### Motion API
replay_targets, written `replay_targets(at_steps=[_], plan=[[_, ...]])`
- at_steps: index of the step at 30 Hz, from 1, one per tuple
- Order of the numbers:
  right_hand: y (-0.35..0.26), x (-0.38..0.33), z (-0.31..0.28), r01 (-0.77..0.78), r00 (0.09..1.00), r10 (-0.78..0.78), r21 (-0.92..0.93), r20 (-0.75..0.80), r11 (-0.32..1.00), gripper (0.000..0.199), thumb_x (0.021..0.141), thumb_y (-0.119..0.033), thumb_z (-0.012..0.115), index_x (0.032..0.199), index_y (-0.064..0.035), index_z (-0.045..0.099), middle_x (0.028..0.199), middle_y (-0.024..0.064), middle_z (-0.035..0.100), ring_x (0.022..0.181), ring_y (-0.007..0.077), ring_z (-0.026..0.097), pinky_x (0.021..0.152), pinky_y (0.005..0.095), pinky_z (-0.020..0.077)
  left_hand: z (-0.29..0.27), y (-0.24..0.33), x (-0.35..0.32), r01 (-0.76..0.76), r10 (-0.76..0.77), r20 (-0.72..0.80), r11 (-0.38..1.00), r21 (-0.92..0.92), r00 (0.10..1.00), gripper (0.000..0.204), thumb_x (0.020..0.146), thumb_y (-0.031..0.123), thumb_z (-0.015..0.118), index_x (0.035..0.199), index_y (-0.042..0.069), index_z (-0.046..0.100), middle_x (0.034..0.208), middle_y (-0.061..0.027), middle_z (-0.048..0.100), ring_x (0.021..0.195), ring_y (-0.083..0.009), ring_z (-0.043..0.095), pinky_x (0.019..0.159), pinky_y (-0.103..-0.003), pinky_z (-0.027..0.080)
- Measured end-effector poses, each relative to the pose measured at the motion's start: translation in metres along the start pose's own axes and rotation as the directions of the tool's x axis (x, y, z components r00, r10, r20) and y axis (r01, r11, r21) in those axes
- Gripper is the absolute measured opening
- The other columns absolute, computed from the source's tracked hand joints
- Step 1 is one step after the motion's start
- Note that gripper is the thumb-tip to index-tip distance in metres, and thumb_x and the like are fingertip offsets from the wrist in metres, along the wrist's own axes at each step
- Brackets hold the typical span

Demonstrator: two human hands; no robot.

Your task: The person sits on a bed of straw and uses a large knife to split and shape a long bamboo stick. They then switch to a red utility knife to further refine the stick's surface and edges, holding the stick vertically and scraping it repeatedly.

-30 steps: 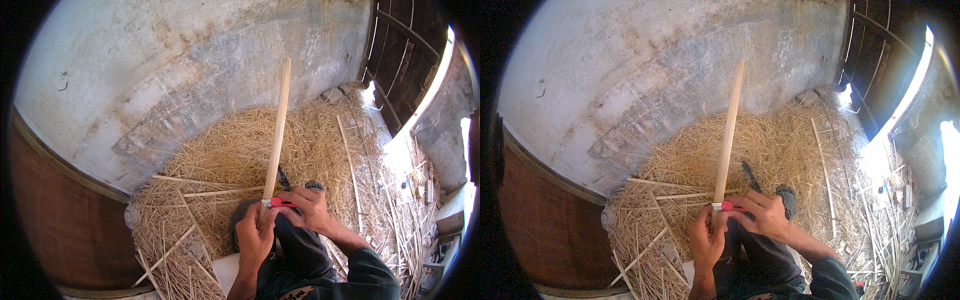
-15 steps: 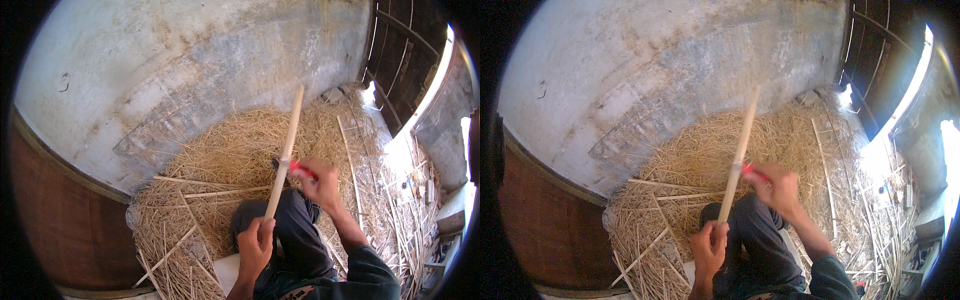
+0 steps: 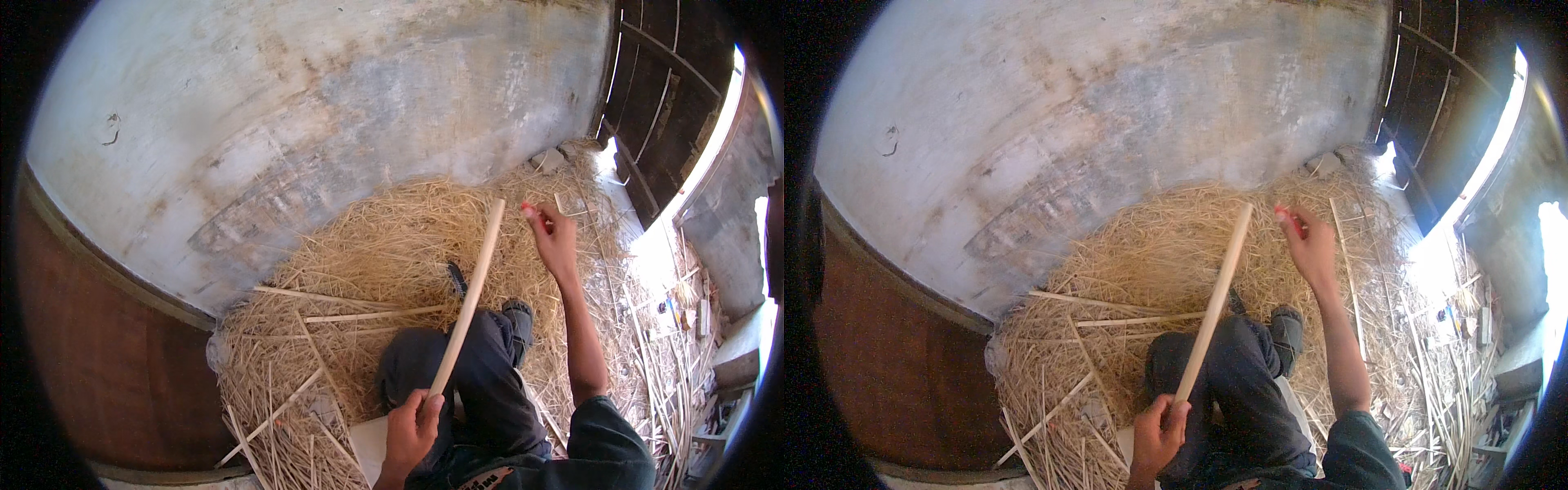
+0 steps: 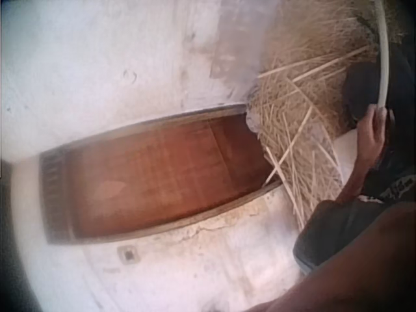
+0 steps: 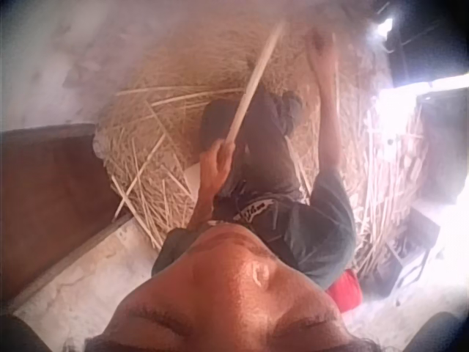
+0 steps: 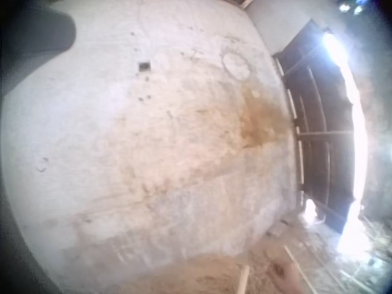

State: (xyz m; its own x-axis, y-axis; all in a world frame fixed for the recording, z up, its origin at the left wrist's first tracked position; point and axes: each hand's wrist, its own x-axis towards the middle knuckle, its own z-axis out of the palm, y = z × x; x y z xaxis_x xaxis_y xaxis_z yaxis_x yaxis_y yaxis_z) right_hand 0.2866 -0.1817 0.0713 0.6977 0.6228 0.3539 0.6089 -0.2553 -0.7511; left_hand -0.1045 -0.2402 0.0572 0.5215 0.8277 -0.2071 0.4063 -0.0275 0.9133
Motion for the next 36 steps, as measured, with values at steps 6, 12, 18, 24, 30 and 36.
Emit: replay_targets(at_steps=[6,12,18,24,30,36], plan=[[0.021,-0.034,-0.005,0.222,0.891,0.071,-0.566,0.449,0.794,0.035,0.089,-0.034,0.075,0.109,-0.0061,0.069,0.088,0.0151,0.075,0.089,0.0380,0.073,0.079,0.0517,0.0550,-0.006,0.018,0.022,-0.001,0.008,0.026,0.967,-0.255,1.000,0.036,0.109,0.027,0.055,0.130,-0.001,0.058,0.077,-0.0050,0.059,0.057,-0.0109,0.063,0.052,-0.027,0.049],[-0.001,-0.038,-0.016,0.116,0.933,0.075,-0.492,0.352,0.863,0.037,0.092,-0.033,0.074,0.114,-0.0048,0.065,0.094,0.0169,0.075,0.090,0.0368,0.073,0.079,0.0496,0.0540,-0.015,0.026,0.034,-0.021,0.023,0.005,0.958,-0.285,1.000,0.035,0.109,0.026,0.055,0.129,-0.002,0.059,0.078,-0.0014,0.055,0.056,-0.0059,0.051,0.050,-0.024,0.043],[-0.070,-0.072,-0.023,0.199,0.947,-0.221,0.116,0.234,0.973,0.025,0.094,-0.023,0.073,0.113,-0.0056,0.070,0.089,0.0125,0.072,0.075,0.0323,0.071,0.067,0.0409,0.0546,-0.006,0.043,0.042,-0.061,0.051,-0.034,0.918,-0.391,0.998,0.032,0.109,0.027,0.057,0.119,-0.002,0.066,0.076,0.0003,0.055,0.058,-0.0034,0.045,0.051,-0.022,0.037],[-0.079,-0.120,-0.007,0.541,0.784,-0.588,0.245,0.200,0.805,0.029,0.087,-0.024,0.081,0.112,-0.0113,0.073,0.087,0.0073,0.069,0.069,0.0261,0.070,0.059,0.0378,0.0563,0.004,0.067,0.048,-0.125,0.109,-0.065,0.931,-0.344,0.992,0.029,0.109,0.023,0.056,0.117,-0.002,0.069,0.075,0.0013,0.056,0.060,-0.0034,0.047,0.053,-0.021,0.037],[-0.085,-0.128,-0.004,0.593,0.749,-0.636,0.238,0.188,0.769,0.033,0.083,-0.027,0.084,0.110,-0.0112,0.075,0.078,0.0039,0.064,0.061,0.0239,0.066,0.053,0.0356,0.0529,0.007,0.064,0.050,-0.264,0.246,-0.172,0.960,-0.095,0.954,0.028,0.109,0.021,0.056,0.118,-0.003,0.069,0.074,-0.0017,0.057,0.063,-0.0073,0.050,0.056,-0.026,0.041],[-0.087,-0.127,-0.004,0.601,0.761,-0.629,0.191,0.160,0.776,0.032,0.081,-0.028,0.085,0.109,-0.0142,0.076,0.075,0.0023,0.062,0.060,0.0222,0.066,0.051,0.0355,0.0514,0.015,0.063,0.054,-0.371,0.368,-0.290,0.928,0.047,0.883,0.034,0.109,0.028,0.056,0.114,-0.001,0.071,0.064,-0.0014,0.053,0.056,-0.0091,0.049,0.051,-0.029,0.037]])
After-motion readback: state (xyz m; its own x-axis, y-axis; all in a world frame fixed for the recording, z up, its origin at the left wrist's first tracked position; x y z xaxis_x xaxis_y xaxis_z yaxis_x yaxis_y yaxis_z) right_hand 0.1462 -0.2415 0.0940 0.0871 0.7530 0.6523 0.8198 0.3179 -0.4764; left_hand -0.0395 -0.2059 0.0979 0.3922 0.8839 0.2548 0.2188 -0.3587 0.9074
